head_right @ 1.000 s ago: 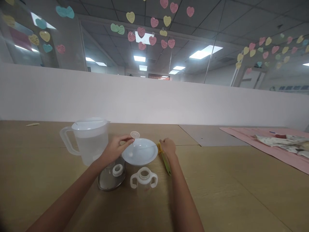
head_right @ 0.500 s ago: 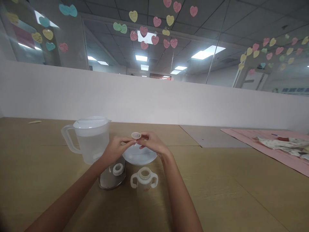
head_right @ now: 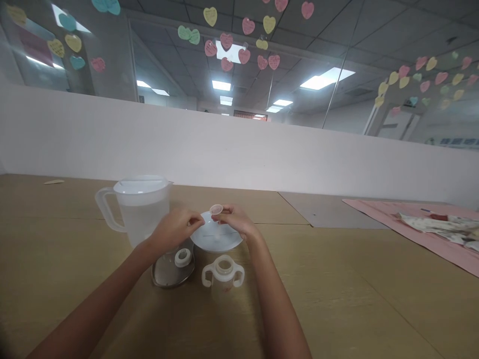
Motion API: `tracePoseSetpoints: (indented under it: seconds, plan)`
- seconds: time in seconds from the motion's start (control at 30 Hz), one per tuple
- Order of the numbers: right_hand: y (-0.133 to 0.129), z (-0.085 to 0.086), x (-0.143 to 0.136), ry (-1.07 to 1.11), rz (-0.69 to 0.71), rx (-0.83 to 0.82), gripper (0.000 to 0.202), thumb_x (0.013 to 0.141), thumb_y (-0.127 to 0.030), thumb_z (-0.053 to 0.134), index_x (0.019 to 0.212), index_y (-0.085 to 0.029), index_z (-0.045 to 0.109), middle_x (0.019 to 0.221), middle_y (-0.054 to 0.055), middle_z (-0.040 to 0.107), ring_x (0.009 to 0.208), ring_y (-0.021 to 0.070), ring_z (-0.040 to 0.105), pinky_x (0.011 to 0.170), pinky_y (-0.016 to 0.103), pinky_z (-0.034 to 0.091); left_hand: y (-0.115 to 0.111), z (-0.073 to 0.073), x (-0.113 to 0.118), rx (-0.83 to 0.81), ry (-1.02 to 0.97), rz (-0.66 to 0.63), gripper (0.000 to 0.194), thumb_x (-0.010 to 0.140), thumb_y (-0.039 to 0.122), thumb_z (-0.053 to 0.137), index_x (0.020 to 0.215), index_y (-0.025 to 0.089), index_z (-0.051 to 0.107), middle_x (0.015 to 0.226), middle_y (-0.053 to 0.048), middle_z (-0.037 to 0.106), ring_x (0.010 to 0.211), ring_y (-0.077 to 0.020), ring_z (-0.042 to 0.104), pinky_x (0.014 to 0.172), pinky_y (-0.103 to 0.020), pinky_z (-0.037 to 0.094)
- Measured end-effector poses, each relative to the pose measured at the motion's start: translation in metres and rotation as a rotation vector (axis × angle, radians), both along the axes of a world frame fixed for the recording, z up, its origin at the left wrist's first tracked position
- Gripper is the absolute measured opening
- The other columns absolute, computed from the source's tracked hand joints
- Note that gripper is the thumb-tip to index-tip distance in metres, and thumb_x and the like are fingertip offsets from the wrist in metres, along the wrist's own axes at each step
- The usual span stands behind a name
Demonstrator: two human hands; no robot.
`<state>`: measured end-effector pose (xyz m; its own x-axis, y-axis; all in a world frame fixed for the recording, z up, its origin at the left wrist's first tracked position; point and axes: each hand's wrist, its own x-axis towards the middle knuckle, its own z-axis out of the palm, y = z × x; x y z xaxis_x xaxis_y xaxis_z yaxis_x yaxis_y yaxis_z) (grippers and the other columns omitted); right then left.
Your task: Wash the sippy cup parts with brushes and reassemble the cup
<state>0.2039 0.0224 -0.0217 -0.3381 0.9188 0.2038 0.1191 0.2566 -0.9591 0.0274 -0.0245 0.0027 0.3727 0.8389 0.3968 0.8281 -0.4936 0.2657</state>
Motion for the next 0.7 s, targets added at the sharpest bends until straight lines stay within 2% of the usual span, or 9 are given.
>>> tracePoseSetpoints:
  seconds: [0.07, 0.13, 0.23, 0.3, 0.37, 0.43, 0.57, 0.63, 0.7]
  plan:
    - [0.007, -0.007, 0.002, -0.210, -0.064, 0.068, 0.020, 0.066, -0.021, 0.058, 0.082, -0.013, 0.066, 0.071, 0.001, 0.064, 0.070, 0.0121, 0.057, 0.066, 0.023, 0.043, -0.005, 0.003, 0.001, -0.027, 0.067, 0.007, 0.030, 0.081, 0.029, 0.039, 0.062, 0.016, 0.059, 0.058, -0.003, 0.058, 0.052, -0.0130, 0.047, 0.049, -0.024, 0.023]
    - [0.012, -0.014, 0.003, -0.508, -0.130, 0.154, 0.019, 0.068, -0.020, 0.054, 0.080, -0.014, 0.067, 0.068, 0.001, 0.064, 0.068, 0.0120, 0.056, 0.063, 0.022, 0.042, -0.012, 0.006, 0.005, -0.026, 0.100, 0.008, 0.033, 0.084, 0.029, 0.034, 0.065, 0.016, 0.057, 0.063, -0.003, 0.058, 0.054, -0.0134, 0.047, 0.049, -0.025, 0.024]
    - [0.018, -0.024, 0.001, -0.946, -0.218, 0.224, 0.019, 0.068, -0.020, 0.055, 0.082, -0.016, 0.068, 0.077, 0.004, 0.066, 0.074, 0.0146, 0.058, 0.064, 0.022, 0.041, -0.025, 0.011, 0.013, -0.037, 0.136, -0.052, 0.037, 0.087, 0.030, 0.028, 0.065, 0.017, 0.055, 0.065, -0.003, 0.058, 0.057, -0.0137, 0.048, 0.050, -0.025, 0.025]
    - [0.021, -0.031, -0.002, -1.079, -0.236, 0.214, 0.018, 0.066, -0.019, 0.058, 0.080, -0.016, 0.068, 0.083, 0.009, 0.067, 0.080, 0.0179, 0.059, 0.068, 0.024, 0.041, -0.034, 0.014, 0.019, -0.075, 0.160, -0.114, 0.041, 0.088, 0.032, 0.026, 0.062, 0.017, 0.054, 0.062, -0.002, 0.056, 0.056, -0.0135, 0.047, 0.050, -0.026, 0.025]
    - [0.023, -0.038, -0.004, -1.109, -0.234, 0.191, 0.017, 0.064, -0.017, 0.059, 0.079, -0.013, 0.068, 0.086, 0.013, 0.066, 0.083, 0.0215, 0.059, 0.070, 0.027, 0.042, -0.043, 0.014, 0.024, -0.128, 0.160, -0.184, 0.045, 0.088, 0.037, 0.025, 0.064, 0.017, 0.057, 0.061, -0.001, 0.056, 0.055, -0.0135, 0.048, 0.049, -0.025, 0.027]
    - [0.024, -0.045, -0.005, -1.120, -0.225, 0.169, 0.017, 0.065, -0.016, 0.057, 0.078, -0.012, 0.067, 0.086, 0.015, 0.066, 0.083, 0.0233, 0.060, 0.069, 0.029, 0.043, -0.049, 0.013, 0.028, -0.166, 0.136, -0.280, 0.043, 0.087, 0.043, 0.029, 0.075, 0.018, 0.061, 0.071, -0.002, 0.060, 0.065, -0.0148, 0.053, 0.054, -0.024, 0.033]
    - [0.022, -0.055, -0.007, -1.030, -0.146, 0.156, 0.010, 0.064, -0.019, 0.059, 0.067, -0.014, 0.067, 0.072, 0.008, 0.067, 0.071, 0.0191, 0.059, 0.061, 0.025, 0.043, -0.054, 0.004, 0.035, -0.227, 0.121, -0.420, 0.040, 0.077, 0.050, 0.047, 0.105, 0.022, 0.058, 0.099, -0.004, 0.060, 0.091, -0.0197, 0.054, 0.070, -0.025, 0.040]
    - [0.023, -0.057, -0.009, -0.922, -0.128, 0.187, 0.010, 0.064, -0.022, 0.059, 0.062, -0.015, 0.066, 0.065, 0.002, 0.065, 0.066, 0.0157, 0.058, 0.058, 0.022, 0.042, -0.051, 0.000, 0.037, -0.252, 0.156, -0.440, 0.043, 0.070, 0.048, 0.058, 0.105, 0.023, 0.058, 0.102, -0.004, 0.059, 0.093, -0.0208, 0.054, 0.072, -0.026, 0.041]
    - [0.027, -0.055, -0.011, -0.803, -0.173, 0.233, 0.015, 0.069, -0.025, 0.055, 0.065, -0.015, 0.065, 0.064, 0.000, 0.064, 0.065, 0.0131, 0.057, 0.058, 0.020, 0.041, -0.047, -0.004, 0.038, -0.258, 0.194, -0.457, 0.038, 0.068, 0.043, 0.062, 0.099, 0.023, 0.060, 0.101, -0.003, 0.059, 0.091, -0.0208, 0.055, 0.073, -0.026, 0.041]
